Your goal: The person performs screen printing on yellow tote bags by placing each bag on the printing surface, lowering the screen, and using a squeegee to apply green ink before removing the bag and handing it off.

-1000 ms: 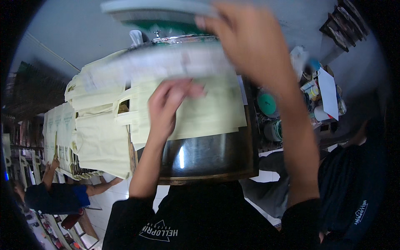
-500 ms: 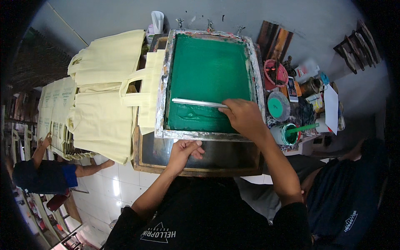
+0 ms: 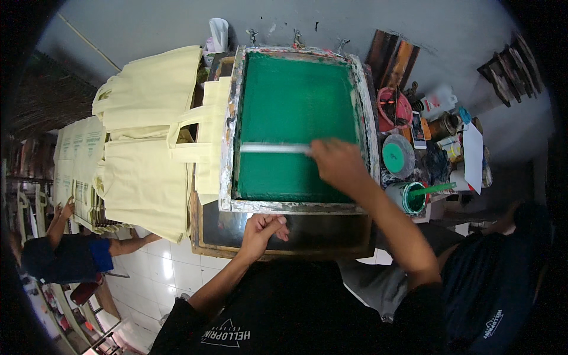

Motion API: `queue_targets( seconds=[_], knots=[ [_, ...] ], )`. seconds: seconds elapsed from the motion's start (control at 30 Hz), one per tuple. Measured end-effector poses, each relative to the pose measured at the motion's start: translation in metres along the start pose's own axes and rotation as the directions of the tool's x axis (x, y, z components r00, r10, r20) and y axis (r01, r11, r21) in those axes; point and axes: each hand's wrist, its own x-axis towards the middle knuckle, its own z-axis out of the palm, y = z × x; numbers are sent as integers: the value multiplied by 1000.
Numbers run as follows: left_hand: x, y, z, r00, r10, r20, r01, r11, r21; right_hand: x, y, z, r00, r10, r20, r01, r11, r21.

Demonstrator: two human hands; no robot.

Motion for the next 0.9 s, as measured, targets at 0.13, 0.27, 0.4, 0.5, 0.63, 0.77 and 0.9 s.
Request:
queue_targets(
  seconds=[0.13,0.27,0.4,0.5,0.63,0.77,0.9],
  knots=[
    [0,5,-3,999,-27,22,27,1000,17,84,70,12,977,129,170,-115,989,-89],
    [-1,13,-6,988,-148,53,155,975,-160,161,131,7,977,63,204,-88,989,117],
    [-12,27,-5,965,-249,87,263,927,-268,166,149,9,995,74,68,-84,982,169],
    [-18,49,-10,951,-248,184,277,948,-156,140,125,32,984,93,-154,-79,992,95],
    [-8,89,-18,970,-181,161,176,983,47,129,106,49,877,-193,-441,241,969,55],
    [22,135,-15,996,-13,85,-3,983,183,150,140,19,992,116,39,-120,985,126],
    [75,190,-18,936,349,43,-328,821,468,176,153,12,995,100,-7,-99,992,84]
  ],
)
